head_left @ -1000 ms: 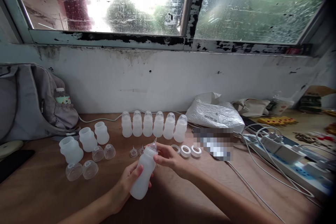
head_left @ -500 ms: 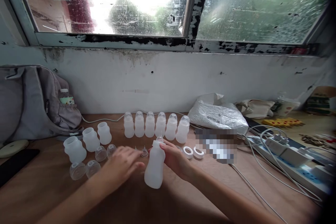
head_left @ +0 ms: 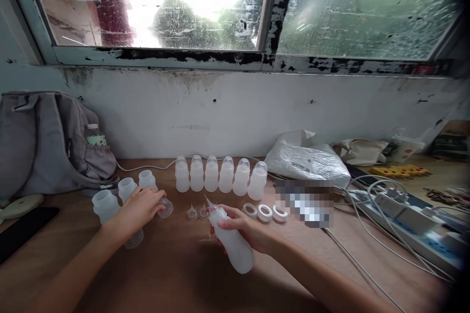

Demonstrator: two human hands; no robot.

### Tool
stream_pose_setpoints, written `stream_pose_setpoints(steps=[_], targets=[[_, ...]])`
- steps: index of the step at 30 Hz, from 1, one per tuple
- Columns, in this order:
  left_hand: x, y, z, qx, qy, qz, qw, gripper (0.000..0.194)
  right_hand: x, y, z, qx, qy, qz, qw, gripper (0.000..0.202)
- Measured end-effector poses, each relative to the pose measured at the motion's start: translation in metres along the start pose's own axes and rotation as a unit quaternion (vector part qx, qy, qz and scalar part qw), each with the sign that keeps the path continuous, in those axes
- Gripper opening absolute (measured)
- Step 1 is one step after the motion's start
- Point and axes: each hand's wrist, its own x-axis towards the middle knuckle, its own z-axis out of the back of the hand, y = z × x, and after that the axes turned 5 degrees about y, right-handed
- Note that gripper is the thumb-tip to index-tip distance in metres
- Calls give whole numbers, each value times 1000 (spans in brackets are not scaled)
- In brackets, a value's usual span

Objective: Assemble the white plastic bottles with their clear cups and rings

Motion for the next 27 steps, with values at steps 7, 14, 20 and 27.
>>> stream_pose_setpoints(steps=[7, 14, 20, 27], targets=[[-11, -44, 23, -211, 49, -31, 976, 36, -2, 0, 0, -36, 18, -22, 999, 42], [-10, -50, 13, -258, 74, -43, 962, 35, -2, 2, -2, -150, -1, 3, 989, 39], [-13, -59, 4, -266, 113, -50, 956, 35, -4, 4, -4, -169, 15, 2, 985, 40], [-10, -57, -2, -274, 106, -51, 954, 35, 0, -3, 6, -79, 56, -36, 995, 53]])
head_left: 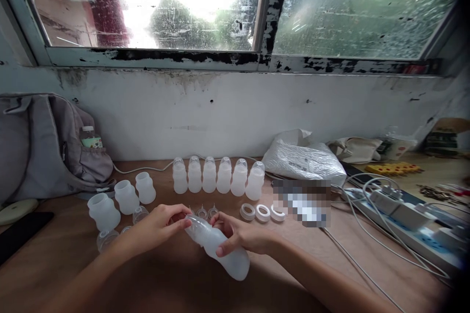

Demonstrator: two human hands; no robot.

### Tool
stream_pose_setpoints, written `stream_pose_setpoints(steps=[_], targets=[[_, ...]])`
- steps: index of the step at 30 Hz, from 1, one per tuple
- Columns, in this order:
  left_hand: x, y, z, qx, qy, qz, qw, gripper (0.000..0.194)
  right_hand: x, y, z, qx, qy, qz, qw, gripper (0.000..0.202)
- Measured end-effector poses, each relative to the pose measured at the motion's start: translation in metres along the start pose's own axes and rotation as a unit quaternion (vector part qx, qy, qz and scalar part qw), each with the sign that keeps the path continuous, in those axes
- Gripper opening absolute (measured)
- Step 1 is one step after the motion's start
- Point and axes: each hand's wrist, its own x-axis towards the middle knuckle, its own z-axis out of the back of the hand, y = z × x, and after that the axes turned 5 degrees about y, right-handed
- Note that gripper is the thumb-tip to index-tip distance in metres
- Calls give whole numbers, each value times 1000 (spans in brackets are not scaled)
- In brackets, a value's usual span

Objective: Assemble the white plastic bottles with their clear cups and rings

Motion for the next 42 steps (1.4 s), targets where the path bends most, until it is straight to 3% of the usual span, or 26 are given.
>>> stream_pose_setpoints(steps=[7, 10, 22, 32, 42], targets=[[-1, -1, 4, -7, -9, 1, 1000, 35, 3, -2, 6, 75, 24, -4, 997, 41], [-2, -2, 5, -8, -9, 5, 1000, 34, 3, -2, 10, 74, 13, -2, 997, 41], [-1, -6, 3, -68, -19, 12, 997, 32, 6, -8, 11, 152, 63, 4, 986, 44], [12, 18, -13, -182, -25, 24, 983, 30, 9, -20, 15, 168, 44, -13, 985, 37], [11, 18, -16, -197, -26, 6, 980, 29, 10, -23, 12, 188, 42, 6, 981, 34]])
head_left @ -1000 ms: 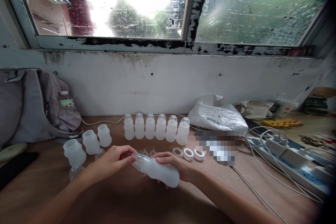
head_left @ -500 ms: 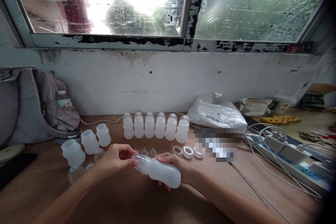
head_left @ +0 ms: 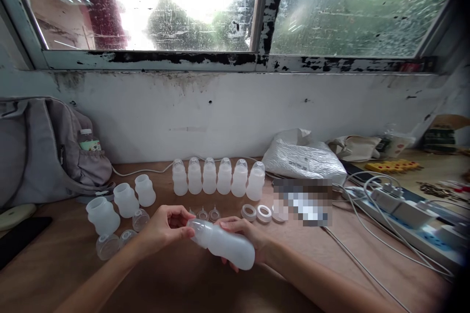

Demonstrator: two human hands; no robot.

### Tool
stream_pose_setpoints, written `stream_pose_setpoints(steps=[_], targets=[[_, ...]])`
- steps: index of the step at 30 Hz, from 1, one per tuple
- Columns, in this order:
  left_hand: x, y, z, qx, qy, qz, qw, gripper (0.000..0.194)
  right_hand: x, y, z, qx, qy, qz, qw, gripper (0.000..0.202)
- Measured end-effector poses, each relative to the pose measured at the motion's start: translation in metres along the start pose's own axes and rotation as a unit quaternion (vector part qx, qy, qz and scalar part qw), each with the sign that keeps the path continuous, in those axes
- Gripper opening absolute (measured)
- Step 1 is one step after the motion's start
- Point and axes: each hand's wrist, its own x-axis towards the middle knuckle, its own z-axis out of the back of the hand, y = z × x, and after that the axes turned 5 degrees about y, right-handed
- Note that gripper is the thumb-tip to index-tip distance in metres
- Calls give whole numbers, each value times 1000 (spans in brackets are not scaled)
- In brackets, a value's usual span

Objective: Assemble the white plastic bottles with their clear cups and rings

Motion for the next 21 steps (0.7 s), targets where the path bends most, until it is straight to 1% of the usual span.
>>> stream_pose_setpoints(steps=[3, 5, 7, 10, 13, 16, 18, 21], targets=[[1, 3, -4, -5, -8, -17, 1000, 31, 2, -4, 0, -10, -11, 26, 1000, 35], [1, 1, -7, 10, -31, -34, 999, 31, 4, -6, -4, -20, -24, 57, 998, 37], [-2, -7, -8, 49, -63, -57, 995, 29, 6, -10, -10, -32, -38, 97, 994, 38], [-11, -29, -1, 121, -109, -96, 982, 28, 10, -16, -19, -56, -65, 165, 983, 32], [-23, -55, 17, 181, -170, -118, 961, 30, 11, -22, -23, -92, -92, 200, 971, 27], [-30, -74, 42, 211, -233, -124, 941, 35, 11, -26, -24, -145, -102, 189, 966, 28], [-28, -80, 59, 232, -264, -115, 929, 37, 10, -27, -25, -182, -105, 177, 962, 30], [-18, -76, 81, 310, -294, -84, 900, 33, 10, -29, -28, -217, -131, 181, 950, 35]])
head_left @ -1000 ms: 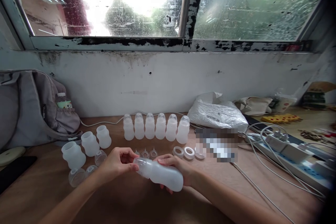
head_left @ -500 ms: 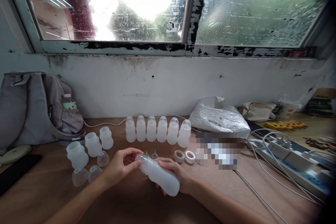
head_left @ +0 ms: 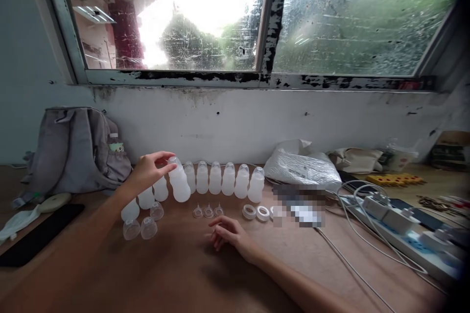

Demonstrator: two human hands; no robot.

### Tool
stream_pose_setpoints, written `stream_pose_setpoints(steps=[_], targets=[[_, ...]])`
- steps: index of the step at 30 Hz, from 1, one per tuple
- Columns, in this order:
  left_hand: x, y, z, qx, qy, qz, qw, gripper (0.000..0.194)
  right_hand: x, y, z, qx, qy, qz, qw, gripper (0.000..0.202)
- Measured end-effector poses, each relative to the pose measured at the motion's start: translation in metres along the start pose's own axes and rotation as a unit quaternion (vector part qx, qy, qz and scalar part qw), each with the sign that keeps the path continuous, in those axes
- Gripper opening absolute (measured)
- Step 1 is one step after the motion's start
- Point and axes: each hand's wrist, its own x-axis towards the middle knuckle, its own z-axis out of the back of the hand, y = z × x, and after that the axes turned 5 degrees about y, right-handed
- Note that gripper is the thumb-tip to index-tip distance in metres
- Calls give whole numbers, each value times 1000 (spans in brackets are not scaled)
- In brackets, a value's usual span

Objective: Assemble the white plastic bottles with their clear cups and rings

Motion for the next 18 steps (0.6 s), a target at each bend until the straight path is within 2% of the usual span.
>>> stream_pose_setpoints(steps=[5, 9, 14, 18], targets=[[29, 36, -15, 119, -6, 35, 992, 31, -2, -2, -3, -78, -111, 72, 988, 37], [40, 57, -33, 162, -2, 95, 982, 31, -2, -7, -1, -135, -169, 102, 971, 35], [38, 61, -54, 167, -5, 117, 979, 34, -2, -10, 0, -180, -227, 128, 949, 33], [34, 56, -62, 157, -21, 122, 980, 31, -1, -11, 2, -237, -275, 126, 923, 30]])
